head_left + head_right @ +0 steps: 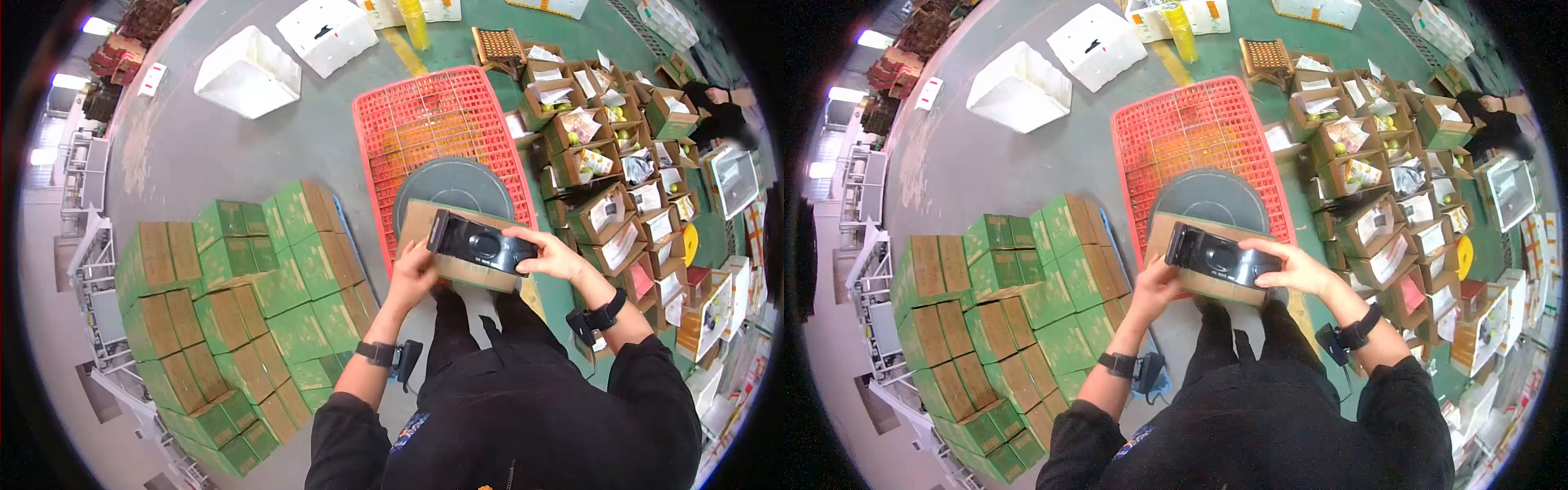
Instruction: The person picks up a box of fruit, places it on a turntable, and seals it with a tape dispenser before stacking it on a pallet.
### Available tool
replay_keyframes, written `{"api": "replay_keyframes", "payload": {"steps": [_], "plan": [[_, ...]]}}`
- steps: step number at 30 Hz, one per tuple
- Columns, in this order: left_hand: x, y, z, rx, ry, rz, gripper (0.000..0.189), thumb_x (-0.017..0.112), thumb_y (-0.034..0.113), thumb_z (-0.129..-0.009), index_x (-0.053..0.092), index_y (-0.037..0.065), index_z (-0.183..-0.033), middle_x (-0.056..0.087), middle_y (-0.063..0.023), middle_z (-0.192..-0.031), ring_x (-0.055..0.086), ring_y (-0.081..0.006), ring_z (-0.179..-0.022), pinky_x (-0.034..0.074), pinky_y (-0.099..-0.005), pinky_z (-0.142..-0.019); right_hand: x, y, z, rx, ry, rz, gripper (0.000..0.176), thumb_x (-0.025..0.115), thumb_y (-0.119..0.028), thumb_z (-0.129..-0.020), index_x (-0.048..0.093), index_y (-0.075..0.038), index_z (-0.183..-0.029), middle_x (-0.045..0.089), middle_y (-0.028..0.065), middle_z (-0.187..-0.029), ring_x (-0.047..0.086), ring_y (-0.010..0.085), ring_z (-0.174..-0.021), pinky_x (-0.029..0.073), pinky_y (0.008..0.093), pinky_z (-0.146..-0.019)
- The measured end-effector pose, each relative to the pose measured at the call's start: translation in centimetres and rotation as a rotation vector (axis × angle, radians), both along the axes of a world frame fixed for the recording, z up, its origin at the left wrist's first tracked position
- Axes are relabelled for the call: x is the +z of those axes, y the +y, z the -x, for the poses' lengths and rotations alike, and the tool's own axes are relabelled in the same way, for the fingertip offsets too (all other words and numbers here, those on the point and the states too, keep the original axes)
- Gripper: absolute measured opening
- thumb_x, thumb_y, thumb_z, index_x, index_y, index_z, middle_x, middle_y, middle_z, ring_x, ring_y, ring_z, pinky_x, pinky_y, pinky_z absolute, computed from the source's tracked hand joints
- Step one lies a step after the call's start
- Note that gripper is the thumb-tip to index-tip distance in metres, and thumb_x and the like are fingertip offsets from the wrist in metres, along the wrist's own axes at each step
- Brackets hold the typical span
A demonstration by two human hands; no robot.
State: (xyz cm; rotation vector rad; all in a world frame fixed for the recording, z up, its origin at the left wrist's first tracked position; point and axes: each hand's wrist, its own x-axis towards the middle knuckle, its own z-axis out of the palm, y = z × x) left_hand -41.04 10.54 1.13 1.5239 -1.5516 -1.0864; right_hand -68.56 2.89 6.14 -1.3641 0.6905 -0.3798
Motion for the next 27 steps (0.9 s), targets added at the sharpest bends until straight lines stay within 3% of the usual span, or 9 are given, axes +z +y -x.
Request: {"api": "replay_keyframes", "payload": {"steps": [1, 2, 3, 5, 13, 21, 23, 25, 27], "plan": [[0.7, 0.0, 0.2, 0.281, 0.513, -0.217, 0.032, 0.063, 0.014, -0.074, 0.056, 0.001, -0.104, 0.06, -0.0055, -0.1, 0.056, -0.0178, -0.093, 0.041, -0.0365, -0.089, 0.0, 0.0, 0.1, 0.002, -0.011, 0.0, 0.057, 0.068, -0.012, -0.072, 0.043, -0.006, -0.124, 0.046, 0.0045, -0.123, 0.041, 0.0133, -0.112, 0.033, 0.0292, -0.096], [1.3, -0.7, 0.1, 0.353, 0.656, -0.351, 0.03, 0.053, 0.025, -0.084, 0.056, 0.002, -0.104, 0.059, -0.0045, -0.1, 0.057, -0.0161, -0.088, 0.045, -0.0316, -0.081, -0.2, 0.3, 0.2, -0.02, -0.014, -0.037, 0.06, 0.069, -0.015, -0.07, 0.044, -0.006, -0.123, 0.049, 0.0043, -0.118, 0.044, 0.0137, -0.109, 0.033, 0.0292, -0.094], [1.7, -1.4, 0.4, 0.365, 0.649, -0.35, 0.03, 0.053, 0.025, -0.084, 0.056, 0.002, -0.104, 0.059, -0.0045, -0.1, 0.057, -0.0161, -0.088, 0.045, -0.0316, -0.081, -0.2, 0.5, 0.0, -0.038, -0.015, -0.075, 0.062, 0.071, -0.018, -0.067, 0.045, -0.006, -0.122, 0.052, 0.0042, -0.114, 0.047, 0.0141, -0.105, 0.034, 0.0292, -0.093], [1.5, -2.5, 1.8, 0.304, 1.299, -0.627, 0.033, 0.048, 0.033, -0.087, 0.056, 0.006, -0.104, 0.06, -0.0045, -0.1, 0.057, -0.0171, -0.087, 0.046, -0.0317, -0.079, 0.3, 0.7, -0.4, -0.028, -0.011, -0.066, 0.061, 0.071, -0.019, -0.068, 0.045, -0.005, -0.121, 0.053, 0.0045, -0.112, 0.048, 0.0141, -0.104, 0.036, 0.0295, -0.091], [1.1, -1.9, 0.0, 0.321, 1.46, -0.752, 0.027, 0.048, 0.025, -0.087, 0.055, 0.008, -0.107, 0.059, -0.0063, -0.105, 0.056, -0.0192, -0.097, 0.043, -0.0419, -0.085, 0.5, 1.5, -1.2, 0.025, 0.1, 0.167, 0.051, 0.068, -0.018, -0.071, 0.049, -0.003, -0.116, 0.058, 0.0097, -0.104, 0.055, 0.0185, -0.097, 0.041, 0.0311, -0.086], [-0.3, -2.9, -0.6, 0.342, 1.472, -0.785, 0.028, 0.047, 0.025, -0.087, 0.055, 0.006, -0.107, 0.061, -0.0049, -0.097, 0.058, -0.0161, -0.089, 0.045, -0.0352, -0.078, 2.5, 2.2, -3.6, -0.043, 0.186, 0.16, 0.052, 0.067, -0.018, -0.071, 0.047, -0.003, -0.117, 0.056, 0.0105, -0.106, 0.055, 0.0174, -0.096, 0.041, 0.03, -0.085], [-0.2, -3.7, -0.6, 0.541, 1.388, -0.72, 0.022, 0.053, 0.022, -0.085, 0.056, 0.007, -0.101, 0.062, -0.0044, -0.09, 0.059, -0.0162, -0.084, 0.046, -0.0335, -0.076, 3.0, 2.7, -3.6, -0.055, 0.202, 0.215, 0.052, 0.067, -0.017, -0.071, 0.047, -0.003, -0.117, 0.057, 0.0101, -0.103, 0.056, 0.0164, -0.093, 0.042, 0.0293, -0.083], [-3.6, -4.3, -6.9, 0.388, 1.576, -0.327, 0.018, 0.056, 0.02, -0.083, 0.056, 0.005, -0.094, 0.062, -0.0065, -0.082, 0.06, -0.0183, -0.079, 0.049, -0.0327, -0.07, 3.3, 3.3, -2.6, -0.051, 0.324, 0.15, 0.051, 0.066, -0.015, -0.071, 0.047, -0.004, -0.117, 0.059, 0.0076, -0.094, 0.056, 0.013, -0.084, 0.044, 0.0271, -0.076], [0.3, -5.2, -10.7, 0.489, 1.061, -0.374, 0.018, 0.053, 0.019, -0.085, 0.056, 0.003, -0.09, 0.062, -0.0098, -0.076, 0.061, -0.0177, -0.073, 0.05, -0.0297, -0.069, 2.6, 4.7, -1.6, -0.132, 0.3, 0.109, 0.049, 0.065, -0.014, -0.072, 0.048, -0.004, -0.117, 0.059, 0.0047, -0.088, 0.055, 0.0099, -0.078, 0.045, 0.0248, -0.071]]}}
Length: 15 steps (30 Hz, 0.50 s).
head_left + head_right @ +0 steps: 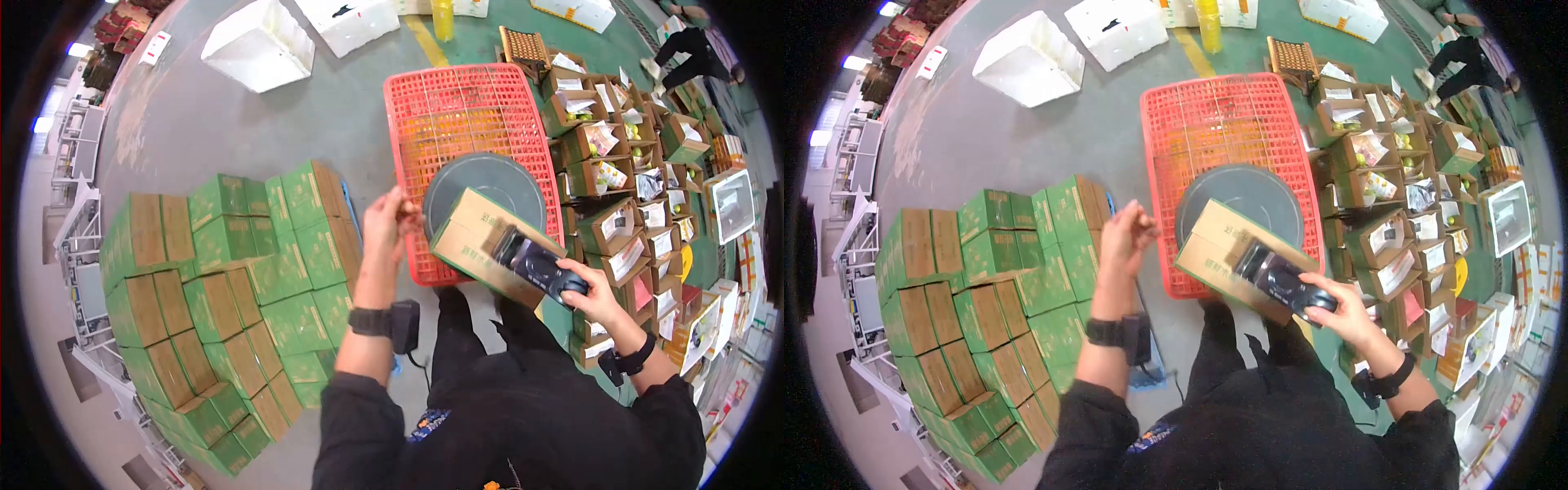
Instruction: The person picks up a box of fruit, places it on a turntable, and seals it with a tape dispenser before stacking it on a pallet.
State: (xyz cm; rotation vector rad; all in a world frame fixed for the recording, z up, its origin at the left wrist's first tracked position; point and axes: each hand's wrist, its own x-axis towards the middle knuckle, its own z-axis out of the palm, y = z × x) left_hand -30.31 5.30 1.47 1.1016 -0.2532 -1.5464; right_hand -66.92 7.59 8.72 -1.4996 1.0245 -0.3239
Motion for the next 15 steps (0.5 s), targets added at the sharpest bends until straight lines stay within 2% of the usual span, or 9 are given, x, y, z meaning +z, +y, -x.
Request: {"api": "replay_keyframes", "payload": {"steps": [3, 6, 8, 9, 10, 11, 12, 13, 15], "plan": [[1.8, 0.3, 4.0, -0.08, -0.184, 0.044, 0.02, 0.051, 0.02, -0.087, 0.056, 0.001, -0.092, 0.061, -0.0115, -0.081, 0.061, -0.0194, -0.076, 0.051, -0.0295, -0.066, -0.4, 0.0, -0.1, -0.15, -0.084, 0.001, 0.049, 0.065, -0.014, -0.073, 0.049, -0.005, -0.118, 0.057, 0.0017, -0.094, 0.052, 0.007, -0.082, 0.043, 0.0221, -0.073], [-0.6, 0.1, 8.8, -0.152, 0.086, 0.017, 0.038, 0.043, 0.031, -0.09, 0.053, -0.003, -0.104, 0.058, -0.0153, -0.1, 0.059, -0.022, -0.089, 0.049, -0.0324, -0.075, -0.4, -0.4, -0.4, -0.223, -0.187, -0.13, 0.048, 0.066, -0.013, -0.073, 0.05, -0.005, -0.117, 0.056, 0.0011, -0.097, 0.051, 0.0068, -0.084, 0.042, 0.0219, -0.075], [-1.0, 0.0, 9.0, -0.209, 0.014, -0.057, 0.04, 0.042, 0.033, -0.091, 0.051, -0.003, -0.107, 0.057, -0.0151, -0.104, 0.057, -0.0219, -0.093, 0.047, -0.0327, -0.078, -0.7, -0.8, -0.6, -0.091, -0.153, -0.132, 0.047, 0.066, -0.014, -0.074, 0.05, -0.005, -0.117, 0.054, 0.0011, -0.102, 0.051, 0.0074, -0.087, 0.042, 0.0229, -0.078], [-0.8, -0.4, 8.9, -0.264, -0.071, -0.13, 0.043, 0.04, 0.034, -0.091, 0.05, -0.003, -0.109, 0.056, -0.0149, -0.107, 0.055, -0.0218, -0.098, 0.044, -0.033, -0.082, -0.8, -1.1, -1.5, -0.08, -0.162, -0.107, 0.049, 0.067, -0.016, -0.072, 0.049, -0.004, -0.117, 0.055, 0.0006, -0.097, 0.051, 0.0076, -0.082, 0.043, 0.0228, -0.075], [-1.9, 0.0, 8.7, -0.259, -0.042, -0.001, 0.047, 0.04, 0.037, -0.09, 0.049, -0.004, -0.111, 0.053, -0.0152, -0.112, 0.051, -0.023, -0.106, 0.043, -0.0305, -0.085, -1.0, -1.3, -2.5, -0.079, -0.169, -0.079, 0.051, 0.069, -0.018, -0.071, 0.049, -0.003, -0.116, 0.055, 0.0002, -0.091, 0.052, 0.0077, -0.077, 0.044, 0.0226, -0.072], [0.1, 0.1, 8.6, -0.239, -0.094, -0.161, 0.048, 0.041, 0.038, -0.09, 0.048, -0.003, -0.114, 0.051, -0.0136, -0.115, 0.048, -0.0233, -0.109, 0.041, -0.0317, -0.089, -1.3, -1.3, -3.0, -0.05, -0.207, -0.129, 0.05, 0.068, -0.018, -0.072, 0.05, -0.003, -0.116, 0.056, 0.001, -0.094, 0.053, 0.0085, -0.082, 0.044, 0.0238, -0.075], [0.3, 0.0, 8.3, -0.317, -0.075, -0.171, 0.05, 0.04, 0.039, -0.09, 0.043, 0.0, -0.12, 0.046, -0.0131, -0.122, 0.043, -0.0242, -0.114, 0.038, -0.0363, -0.093, -1.5, -1.6, -3.1, -0.04, -0.234, -0.149, 0.048, 0.067, -0.018, -0.074, 0.05, -0.004, -0.116, 0.056, 0.0017, -0.097, 0.053, 0.0093, -0.086, 0.044, 0.025, -0.078], [0.2, 0.1, 8.6, -0.346, 0.236, 0.003, 0.048, 0.039, 0.037, -0.09, 0.041, 0.002, -0.123, 0.045, -0.0113, -0.125, 0.042, -0.0251, -0.115, 0.036, -0.0405, -0.094, -1.6, -1.8, -3.3, 0.012, -0.245, -0.023, 0.047, 0.066, -0.018, -0.075, 0.049, -0.004, -0.117, 0.056, 0.0031, -0.102, 0.052, 0.0109, -0.092, 0.043, 0.0265, -0.082], [-0.4, 0.7, 8.2, -0.487, 0.6, -0.109, 0.041, 0.034, 0.032, -0.092, 0.045, 0.005, -0.12, 0.05, -0.0124, -0.118, 0.045, -0.0283, -0.113, 0.035, -0.0444, -0.095, -2.1, -1.6, -2.1, 0.054, -0.25, 0.117, 0.046, 0.064, -0.018, -0.077, 0.049, -0.005, -0.118, 0.055, 0.0055, -0.111, 0.051, 0.0143, -0.102, 0.04, 0.0292, -0.088]]}}
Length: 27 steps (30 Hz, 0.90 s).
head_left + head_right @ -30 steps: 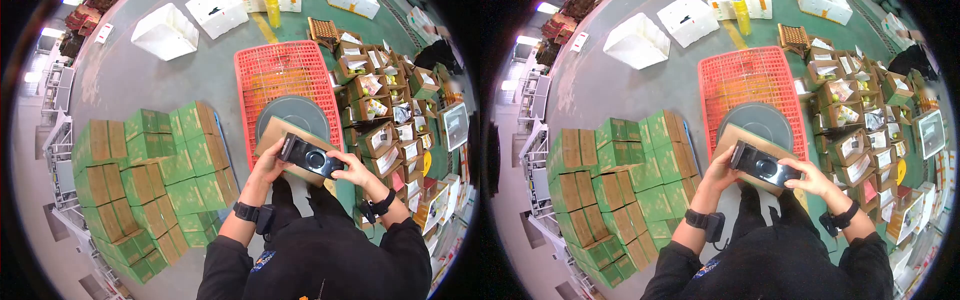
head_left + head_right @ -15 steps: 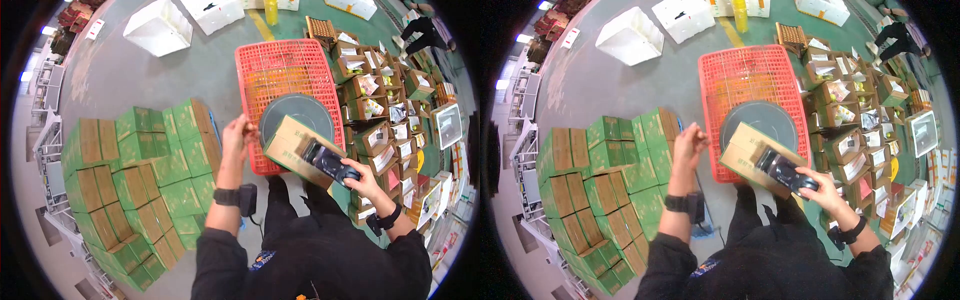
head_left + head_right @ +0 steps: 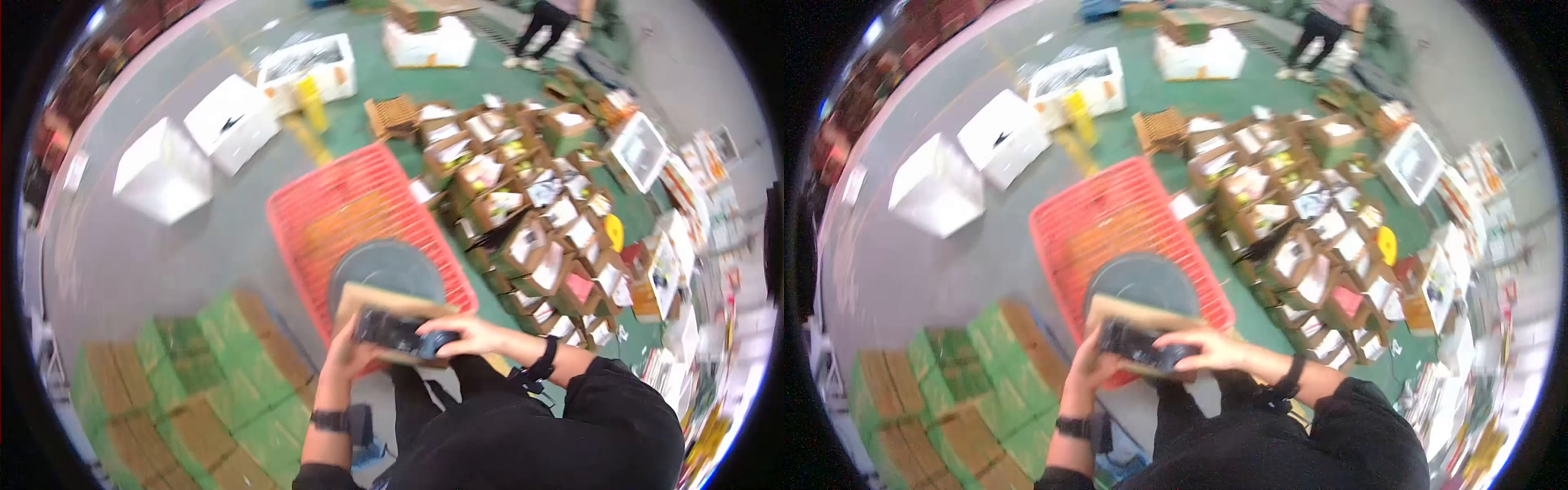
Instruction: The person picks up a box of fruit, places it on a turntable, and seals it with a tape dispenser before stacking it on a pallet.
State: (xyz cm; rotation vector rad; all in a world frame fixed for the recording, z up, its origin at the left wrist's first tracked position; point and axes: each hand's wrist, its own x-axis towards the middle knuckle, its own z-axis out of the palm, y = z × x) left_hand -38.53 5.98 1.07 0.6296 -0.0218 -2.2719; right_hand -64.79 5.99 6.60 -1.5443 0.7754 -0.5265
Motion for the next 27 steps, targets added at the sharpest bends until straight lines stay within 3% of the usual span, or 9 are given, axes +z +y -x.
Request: {"api": "replay_keyframes", "payload": {"steps": [5, 9, 12, 14, 15, 20, 23, 25, 27], "plan": [[-0.9, 0.7, -0.6, -0.06, -0.059, -0.15, 0.032, 0.042, 0.021, -0.086, 0.054, 0.001, -0.107, 0.056, -0.015, -0.108, 0.054, -0.0298, -0.098, 0.043, -0.0473, -0.084, 0.1, 0.8, -0.1, 0.085, -0.005, -0.026, 0.045, 0.063, -0.017, -0.078, 0.048, -0.008, -0.12, 0.052, 0.0075, -0.118, 0.051, 0.0191, -0.106, 0.039, 0.031, -0.09], [-0.9, 1.7, -0.2, 0.044, -0.28, 0.182, 0.026, 0.05, 0.013, -0.079, 0.056, 0.003, -0.103, 0.059, -0.01, -0.099, 0.058, -0.0227, -0.089, 0.047, -0.0342, -0.076, 0.0, 1.0, -0.1, 0.097, 0.007, 0.014, 0.043, 0.062, -0.017, -0.079, 0.049, -0.007, -0.119, 0.053, 0.0086, -0.116, 0.051, 0.02, -0.106, 0.039, 0.0315, -0.09], [0.5, 0.0, 0.8, 0.07, -0.247, -0.243, 0.027, 0.057, 0.016, -0.08, 0.055, 0.009, -0.106, 0.06, -0.002, -0.094, 0.058, -0.0158, -0.083, 0.049, -0.0307, -0.066, 0.1, 0.6, -0.1, 0.058, 0.008, -0.022, 0.044, 0.064, -0.015, -0.077, 0.049, -0.004, -0.117, 0.055, 0.0089, -0.111, 0.052, 0.0166, -0.102, 0.04, 0.0294, -0.087], [1.1, -1.0, 1.5, 0.342, -0.68, 0.058, 0.016, 0.053, 0.02, -0.083, 0.058, 0.005, -0.09, 0.06, -0.0077, -0.081, 0.057, -0.0158, -0.069, 0.046, -0.0296, -0.059, 0.5, 0.3, -0.1, 0.029, 0.005, -0.044, 0.042, 0.066, -0.014, -0.075, 0.051, -0.003, -0.113, 0.06, 0.0085, -0.101, 0.057, 0.016, -0.092, 0.043, 0.0287, -0.08], [-3.0, -1.5, -2.1, 0.216, -0.616, 0.237, 0.019, 0.049, 0.019, -0.086, 0.055, 0.002, -0.079, 0.056, -0.0058, -0.07, 0.054, -0.013, -0.06, 0.045, -0.0279, -0.052, 1.2, 0.3, 0.0, 0.03, 0.053, 0.061, 0.043, 0.067, -0.016, -0.074, 0.052, -0.003, -0.112, 0.061, 0.0086, -0.097, 0.058, 0.016, -0.088, 0.045, 0.0285, -0.076], [1.6, -2.8, -5.5, 0.387, -1.152, 0.187, 0.031, 0.041, 0.023, -0.091, 0.053, 0.001, -0.072, 0.054, -0.0052, -0.063, 0.051, -0.0115, -0.054, 0.044, -0.0229, -0.046, 2.9, 0.1, 0.9, 0.013, 0.187, -0.009, 0.042, 0.066, -0.012, -0.072, 0.054, -0.005, -0.111, 0.062, 0.008, -0.092, 0.06, 0.0155, -0.078, 0.046, 0.0284, -0.073], [1.0, -2.1, -5.9, 0.412, -1.059, 0.109, 0.03, 0.044, 0.025, -0.089, 0.055, 0.001, -0.076, 0.056, -0.0061, -0.066, 0.055, -0.0135, -0.061, 0.051, -0.0298, -0.057, 3.9, -0.9, -0.3, -0.003, 0.25, -0.123, 0.042, 0.063, -0.008, -0.071, 0.054, -0.007, -0.112, 0.06, 0.0061, -0.079, 0.058, 0.0117, -0.064, 0.047, 0.0246, -0.063], [1.3, -2.1, -5.5, 0.504, -0.965, 0.002, 0.028, 0.045, 0.022, -0.089, 0.054, 0.0, -0.073, 0.054, -0.0038, -0.063, 0.05, -0.0102, -0.053, 0.042, -0.0227, -0.046, 3.4, -1.2, -0.9, 0.017, 0.226, 0.038, 0.04, 0.063, -0.009, -0.071, 0.054, -0.007, -0.11, 0.06, 0.0066, -0.079, 0.058, 0.0118, -0.066, 0.047, 0.0248, -0.064], [-1.6, -1.7, -6.3, 0.326, -1.14, 0.222, 0.024, 0.053, 0.024, -0.085, 0.056, 0.003, -0.074, 0.056, -0.0033, -0.066, 0.054, -0.0111, -0.062, 0.045, -0.0247, -0.054, 4.5, -2.0, -1.6, 0.028, 0.284, -0.076, 0.04, 0.063, -0.01, -0.071, 0.054, -0.008, -0.11, 0.06, 0.0063, -0.08, 0.058, 0.0124, -0.069, 0.046, 0.0255, -0.066]]}}
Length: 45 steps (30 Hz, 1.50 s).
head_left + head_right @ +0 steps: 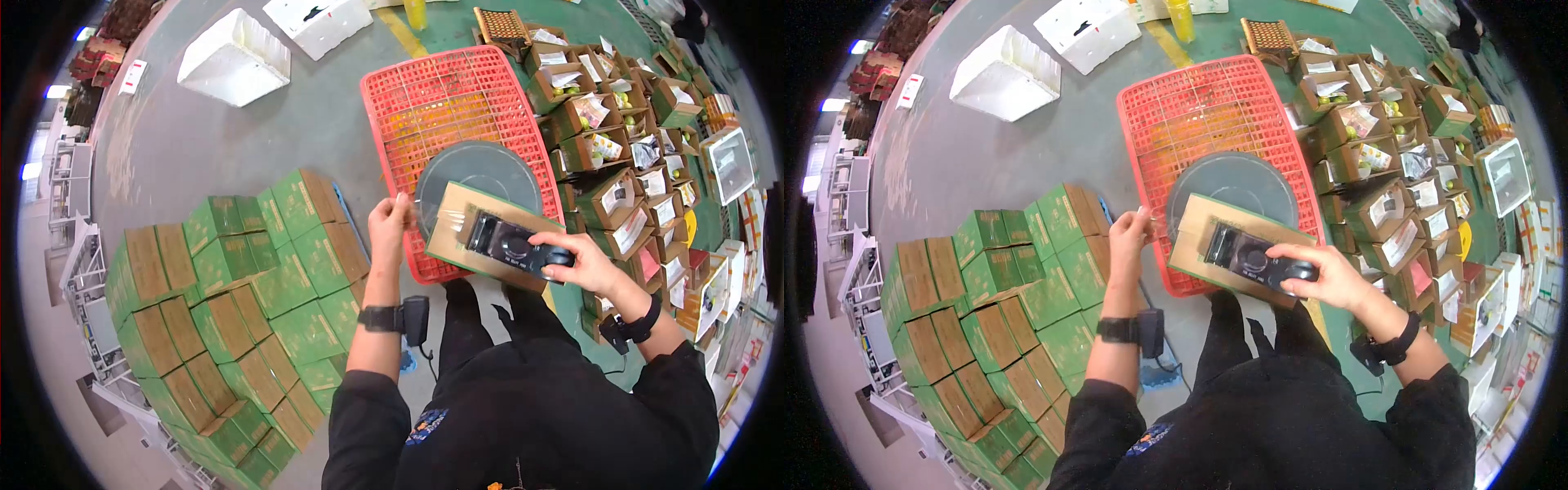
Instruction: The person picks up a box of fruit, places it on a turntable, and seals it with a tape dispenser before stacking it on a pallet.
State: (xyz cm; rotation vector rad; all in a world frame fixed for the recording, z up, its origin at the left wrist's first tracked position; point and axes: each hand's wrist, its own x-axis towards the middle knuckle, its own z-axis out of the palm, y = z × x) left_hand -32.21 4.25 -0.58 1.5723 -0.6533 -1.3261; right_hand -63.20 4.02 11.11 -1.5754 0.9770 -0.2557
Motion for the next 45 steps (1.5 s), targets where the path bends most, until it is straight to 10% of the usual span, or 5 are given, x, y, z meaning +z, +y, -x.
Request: {"api": "replay_keyframes", "payload": {"steps": [6, 10, 20, 41, 45], "plan": [[-13.3, -0.6, 1.7, -0.237, -0.305, -0.004, 0.019, 0.051, 0.016, -0.085, 0.057, 0.0, -0.076, 0.056, -0.0021, -0.069, 0.05, -0.0109, -0.064, 0.042, -0.0258, -0.062, 0.4, -1.4, -2.3, 0.037, 0.131, 0.017, 0.04, 0.065, -0.017, -0.07, 0.055, -0.012, -0.109, 0.062, 0.0058, -0.086, 0.06, 0.0172, -0.078, 0.047, 0.0288, -0.072], [-9.7, -0.9, 0.8, -0.582, -0.88, -0.309, 0.036, 0.048, 0.033, -0.083, 0.053, -0.001, -0.094, 0.056, -0.0254, -0.097, 0.055, -0.0379, -0.091, 0.043, -0.0403, -0.08, -0.3, -1.2, -2.2, 0.064, 0.221, 0.121, 0.04, 0.063, -0.024, -0.07, 0.055, -0.017, -0.109, 0.062, 0.0081, -0.094, 0.062, 0.0236, -0.083, 0.047, 0.0309, -0.074], [-1.5, -2.3, 10.6, -0.346, -1.501, -0.158, 0.058, 0.039, 0.044, -0.087, 0.027, 0.011, -0.133, 0.029, -0.0174, -0.134, 0.026, -0.0364, -0.123, 0.032, -0.0577, -0.087, -1.4, -0.3, 5.8, 0.061, 0.104, 0.124, 0.038, 0.065, -0.031, -0.07, 0.059, -0.019, -0.105, 0.064, 0.0103, -0.081, 0.062, 0.0268, -0.07, 0.048, 0.033, -0.066], [-7.9, 5.4, -0.9, -0.23, 0.986, -1.007, 0.044, 0.053, 0.041, -0.078, 0.056, 0.002, -0.096, 0.059, -0.0112, -0.077, 0.059, -0.0209, -0.071, 0.049, -0.0376, -0.06, -18.9, -8.0, 16.7, -0.179, -0.634, -0.691, 0.036, 0.051, -0.024, -0.086, 0.051, -0.01, -0.119, 0.054, 0.0017, -0.115, 0.049, 0.0106, -0.102, 0.04, 0.0257, -0.088], [1.8, 1.1, 4.1, -1.323, -0.822, -0.993, 0.017, 0.063, 0.017, -0.072, 0.061, 0.0, -0.071, 0.059, -0.0109, -0.057, 0.058, -0.0197, -0.048, 0.047, -0.0312, -0.044, -23.4, -11.0, 14.5, -0.264, -0.671, -0.879, 0.028, 0.049, -0.03, -0.087, 0.057, -0.016, -0.11, 0.06, -0.0062, -0.094, 0.053, 0.0008, -0.075, 0.046, 0.0185, -0.054]]}}
